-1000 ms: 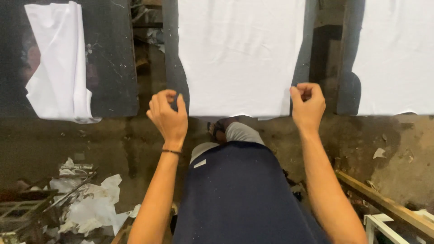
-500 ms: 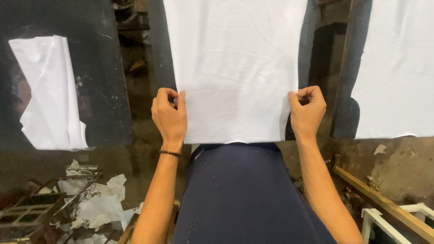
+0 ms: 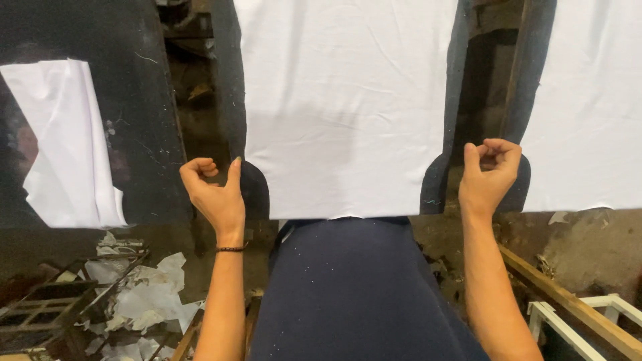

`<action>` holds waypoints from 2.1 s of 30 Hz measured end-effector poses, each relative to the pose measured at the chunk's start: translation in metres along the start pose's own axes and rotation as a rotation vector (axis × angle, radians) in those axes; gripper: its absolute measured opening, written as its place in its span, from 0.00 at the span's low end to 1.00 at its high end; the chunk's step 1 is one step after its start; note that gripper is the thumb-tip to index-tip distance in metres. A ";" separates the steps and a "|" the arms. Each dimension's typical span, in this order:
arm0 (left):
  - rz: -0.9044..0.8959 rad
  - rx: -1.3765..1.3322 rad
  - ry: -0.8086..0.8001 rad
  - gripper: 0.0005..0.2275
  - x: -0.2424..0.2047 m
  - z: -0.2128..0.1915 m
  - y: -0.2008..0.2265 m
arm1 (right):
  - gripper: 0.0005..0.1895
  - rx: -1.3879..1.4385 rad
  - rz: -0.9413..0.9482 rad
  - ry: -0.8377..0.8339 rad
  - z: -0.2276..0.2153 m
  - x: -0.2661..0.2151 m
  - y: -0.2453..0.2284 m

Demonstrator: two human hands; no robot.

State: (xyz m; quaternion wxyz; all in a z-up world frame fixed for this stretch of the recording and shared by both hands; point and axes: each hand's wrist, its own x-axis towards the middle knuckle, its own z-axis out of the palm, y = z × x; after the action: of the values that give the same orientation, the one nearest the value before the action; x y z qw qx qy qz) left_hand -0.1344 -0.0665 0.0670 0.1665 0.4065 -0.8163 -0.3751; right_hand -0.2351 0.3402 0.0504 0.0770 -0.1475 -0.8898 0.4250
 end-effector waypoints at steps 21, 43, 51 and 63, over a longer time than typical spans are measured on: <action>0.367 -0.054 -0.085 0.08 0.167 0.124 0.054 | 0.12 0.204 -0.086 -0.104 -0.008 -0.070 -0.071; 0.122 -0.073 -0.103 0.16 0.191 0.092 0.069 | 0.05 0.182 0.011 0.071 0.021 -0.079 -0.084; -0.057 -0.306 0.572 0.19 0.124 -0.197 -0.163 | 0.14 0.260 -0.108 -0.944 0.156 -0.290 -0.196; -0.477 -0.453 -0.314 0.21 0.138 -0.177 -0.353 | 0.32 0.727 0.649 -0.686 0.349 -0.461 -0.349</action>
State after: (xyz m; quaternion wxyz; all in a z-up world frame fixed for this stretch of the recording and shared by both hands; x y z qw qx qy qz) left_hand 0.0726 -0.3969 -0.0838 0.0329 0.4758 -0.6103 -0.6325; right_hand 0.0398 -0.2744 0.0980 -0.3029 -0.2303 -0.5710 0.7275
